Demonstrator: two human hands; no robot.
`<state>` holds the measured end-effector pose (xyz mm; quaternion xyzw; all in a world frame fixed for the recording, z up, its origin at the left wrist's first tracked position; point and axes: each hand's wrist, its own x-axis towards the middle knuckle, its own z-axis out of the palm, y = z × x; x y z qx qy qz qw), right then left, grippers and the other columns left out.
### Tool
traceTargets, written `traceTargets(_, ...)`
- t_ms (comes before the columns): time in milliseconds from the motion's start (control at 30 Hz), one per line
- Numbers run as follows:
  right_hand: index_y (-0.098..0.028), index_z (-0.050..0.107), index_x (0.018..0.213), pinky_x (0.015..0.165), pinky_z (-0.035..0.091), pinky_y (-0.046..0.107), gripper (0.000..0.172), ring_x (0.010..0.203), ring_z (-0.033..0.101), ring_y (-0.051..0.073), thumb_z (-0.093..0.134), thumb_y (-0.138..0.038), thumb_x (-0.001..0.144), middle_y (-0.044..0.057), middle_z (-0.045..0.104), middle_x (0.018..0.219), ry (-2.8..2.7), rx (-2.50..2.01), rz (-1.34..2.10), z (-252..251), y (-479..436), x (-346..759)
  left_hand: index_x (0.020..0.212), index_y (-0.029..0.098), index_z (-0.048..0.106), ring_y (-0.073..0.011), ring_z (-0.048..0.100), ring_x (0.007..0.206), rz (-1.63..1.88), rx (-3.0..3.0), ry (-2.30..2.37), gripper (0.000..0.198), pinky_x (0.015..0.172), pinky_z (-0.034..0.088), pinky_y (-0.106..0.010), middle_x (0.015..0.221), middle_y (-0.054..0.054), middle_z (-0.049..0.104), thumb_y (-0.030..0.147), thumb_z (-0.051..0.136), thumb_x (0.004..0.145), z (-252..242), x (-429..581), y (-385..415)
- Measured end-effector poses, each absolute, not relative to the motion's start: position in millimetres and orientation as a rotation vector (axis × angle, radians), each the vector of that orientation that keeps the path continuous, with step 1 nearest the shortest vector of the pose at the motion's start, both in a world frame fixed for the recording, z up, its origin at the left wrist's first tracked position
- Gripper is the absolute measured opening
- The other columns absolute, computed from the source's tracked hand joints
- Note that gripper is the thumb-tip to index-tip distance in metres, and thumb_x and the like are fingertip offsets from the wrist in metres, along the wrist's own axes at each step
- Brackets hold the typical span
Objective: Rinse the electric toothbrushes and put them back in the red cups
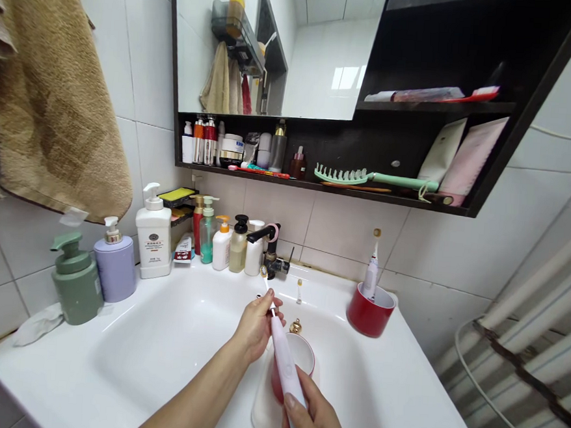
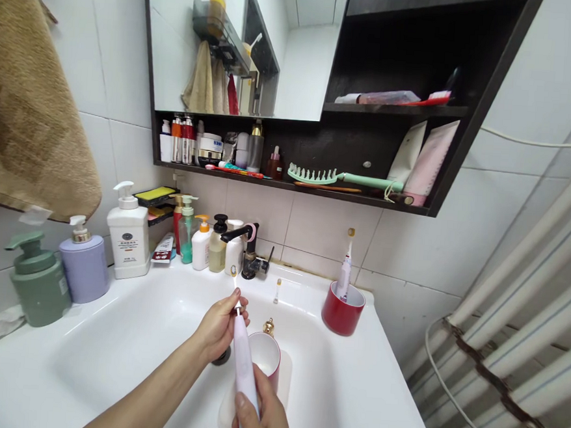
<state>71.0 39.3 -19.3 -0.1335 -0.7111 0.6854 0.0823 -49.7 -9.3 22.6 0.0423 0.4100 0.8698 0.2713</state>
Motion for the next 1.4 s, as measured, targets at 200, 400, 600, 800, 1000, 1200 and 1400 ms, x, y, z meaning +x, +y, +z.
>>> traceTargets(200, -0.013, 0.031, 0.108, 0.030, 0.025, 0.018, 0.063, 0.032, 0.033, 0.006, 0.041, -0.053, 0.061, -0.005, 0.041, 0.049, -2.102, -0.445, 2.059, -17.5, 40.3, 70.6, 0.056, 0.013, 0.045, -0.0075, 0.045, 0.041, 2.254, 0.199, 1.087, 0.028, 0.049, 0.038, -0.023, 0.042, 0.003, 0.041, 0.039, 0.049, 0.062, 25.1, -40.1, -7.7)
traceTargets(400, -0.013, 0.032, 0.106, 0.030, 0.023, 0.017, 0.060, 0.032, 0.032, 0.005, 0.044, -0.051, 0.060, -0.006, 0.040, 0.046, -2.023, -0.446, 2.110, -18.9, 39.4, 70.3, 0.055, 0.013, 0.043, -0.0084, 0.047, 0.042, 2.215, 0.208, 1.119, 0.027, 0.050, 0.038, -0.023, 0.044, 0.003, 0.044, 0.038, 0.049, 0.063, 25.4, -37.5, -7.0)
traceTargets(600, -0.014, 0.033, 0.103, 0.031, 0.018, 0.017, 0.056, 0.028, 0.030, 0.002, 0.042, -0.050, 0.061, -0.006, 0.041, 0.048, -1.803, -0.360, 2.495, -15.6, 39.3, 71.3, 0.054, 0.013, 0.042, -0.0083, 0.046, 0.043, 2.188, 0.246, 1.060, 0.027, 0.049, 0.037, -0.024, 0.045, 0.003, 0.042, 0.038, 0.052, 0.059, 26.2, -36.2, -6.8)
traceTargets(800, -0.018, 0.032, 0.100, 0.031, 0.021, 0.017, 0.054, 0.029, 0.031, 0.004, 0.046, -0.050, 0.059, -0.008, 0.039, 0.045, -1.828, -0.381, 2.401, -12.3, 35.2, 71.9, 0.055, 0.014, 0.039, -0.0072, 0.044, 0.042, 2.171, 0.325, 1.022, 0.027, 0.049, 0.036, -0.023, 0.043, 0.004, 0.040, 0.038, 0.050, 0.061, 30.6, -34.7, -8.9)
traceTargets(1000, -0.018, 0.035, 0.092, 0.029, 0.021, 0.016, 0.047, 0.026, 0.033, 0.003, 0.044, -0.052, 0.060, -0.006, 0.043, 0.046, -1.758, -0.362, 2.532, -11.1, 32.6, 71.3, 0.056, 0.014, 0.038, -0.0070, 0.044, 0.043, 2.165, 0.391, 0.928, 0.029, 0.049, 0.036, -0.022, 0.045, 0.004, 0.042, 0.040, 0.050, 0.061, 33.4, -34.4, -12.2)
traceTargets(1200, -0.018, 0.031, 0.101, 0.028, 0.023, 0.017, 0.054, 0.027, 0.032, 0.005, 0.044, -0.051, 0.060, -0.008, 0.039, 0.043, -1.890, -0.454, 2.215, -22.1, 26.9, 69.7, 0.058, 0.015, 0.039, -0.0083, 0.045, 0.043, 2.142, 0.416, 1.029, 0.027, 0.048, 0.037, -0.024, 0.047, 0.003, 0.044, 0.038, 0.051, 0.060, 29.4, -31.4, -8.1)
traceTargets(1400, -0.016, 0.041, 0.059, 0.031, 0.025, 0.017, 0.034, 0.028, 0.033, 0.003, 0.035, -0.048, 0.068, -0.006, 0.041, 0.042, -1.926, -0.442, 2.182, 3.9, 34.4, 69.8, 0.064, 0.014, 0.043, -0.0090, 0.046, 0.051, 2.040, 0.580, 1.275, 0.029, 0.054, 0.038, -0.026, 0.057, 0.001, 0.046, 0.043, 0.043, 0.063, 28.2, -35.8, -12.5)
